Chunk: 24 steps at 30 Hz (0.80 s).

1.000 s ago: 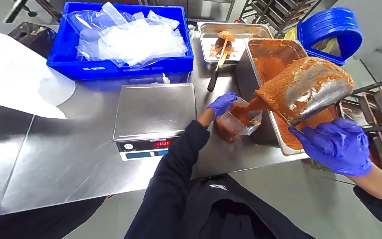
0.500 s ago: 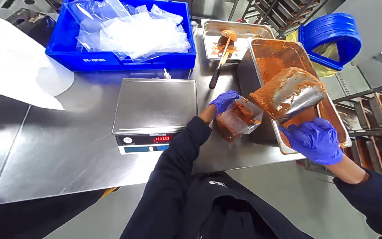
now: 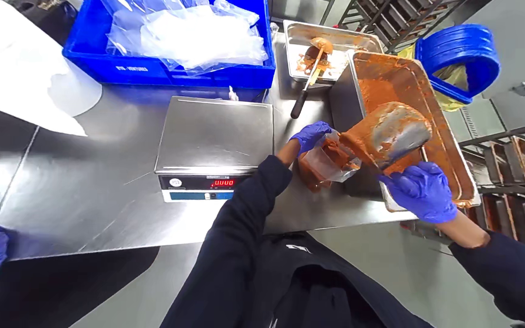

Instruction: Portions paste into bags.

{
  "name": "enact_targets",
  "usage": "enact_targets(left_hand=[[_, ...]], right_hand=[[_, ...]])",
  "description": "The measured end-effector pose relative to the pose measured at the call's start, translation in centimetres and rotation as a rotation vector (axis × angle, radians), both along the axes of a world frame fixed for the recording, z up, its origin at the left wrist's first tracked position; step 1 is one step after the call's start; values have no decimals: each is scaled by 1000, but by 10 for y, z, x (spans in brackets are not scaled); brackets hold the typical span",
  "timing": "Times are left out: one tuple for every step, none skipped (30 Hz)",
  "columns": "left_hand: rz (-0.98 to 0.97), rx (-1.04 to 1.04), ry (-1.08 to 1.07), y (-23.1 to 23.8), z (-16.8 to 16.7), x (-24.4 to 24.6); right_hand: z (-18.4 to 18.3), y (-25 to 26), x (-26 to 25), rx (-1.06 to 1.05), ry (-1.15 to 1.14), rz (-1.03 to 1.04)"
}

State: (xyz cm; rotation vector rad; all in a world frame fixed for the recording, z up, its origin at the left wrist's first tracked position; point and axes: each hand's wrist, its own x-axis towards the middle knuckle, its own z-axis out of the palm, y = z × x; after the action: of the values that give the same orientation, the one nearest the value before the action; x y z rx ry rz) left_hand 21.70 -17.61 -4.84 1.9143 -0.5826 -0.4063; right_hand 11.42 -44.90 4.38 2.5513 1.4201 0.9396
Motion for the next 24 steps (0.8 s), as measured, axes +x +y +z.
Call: enact_targets(left_hand=[[-3,2,1,0,0,0],[-2,-4,1,0,-2,1],[5,-27,4,-1,-4,2],[16,-57,22,-2,-7,2],[26,-86,52,-3,-8,2],[32,-100,80,-3,-9,2],[43,-114,124,-3,-8,2],[58,-140,171,-4,-7,2],[74,-177,225,-5,-7,1],[73,-191,240,-5,-8,1],[62,-174,216,-4,-9,3],[57,-162,198,-4,-10,4],[77,-193,251,-6,-10,3],[115,-264,363,-8,-10,4],[141,-317,450,-9,-9,4],[156,-349,500,-9,-10,5],[171,-378,536,-10,-12,5],[180,-392,554,-11,-13,5],[176,-394,564,-9,-14,5],[171,-391,572,-7,-14,4],[182,-399,591,-6,-13,3],[195,-418,612,-5,-13,2],[210,-447,631,-5,-13,1],[217,-466,645,-3,-13,-1]], right_hand=[[4,1,1,53,21,-5],[9,2,1,101,49,-28],[12,3,0,166,95,-61],[16,5,-1,260,171,-108],[21,6,-3,361,267,-177],[27,8,-6,457,359,-259],[32,9,-7,549,441,-344],[37,7,-7,642,515,-415],[40,6,-6,739,574,-473],[43,3,-5,835,623,-518],[46,1,-3,926,663,-556],[48,-3,-1,1018,696,-583],[50,-7,1,1114,725,-585],[51,-14,2,1191,751,-569],[52,-22,4,1263,777,-530],[53,-31,4,1316,802,-484],[54,-41,6,1347,820,-455],[55,-51,8,1365,830,-455],[56,-61,11,1368,840,-491],[57,-70,16,1352,844,-567],[57,-78,22,1295,847,-684],[56,-85,30,1183,857,-824],[54,-91,39,1011,886,-963],[50,-93,50,806,943,-1075]])
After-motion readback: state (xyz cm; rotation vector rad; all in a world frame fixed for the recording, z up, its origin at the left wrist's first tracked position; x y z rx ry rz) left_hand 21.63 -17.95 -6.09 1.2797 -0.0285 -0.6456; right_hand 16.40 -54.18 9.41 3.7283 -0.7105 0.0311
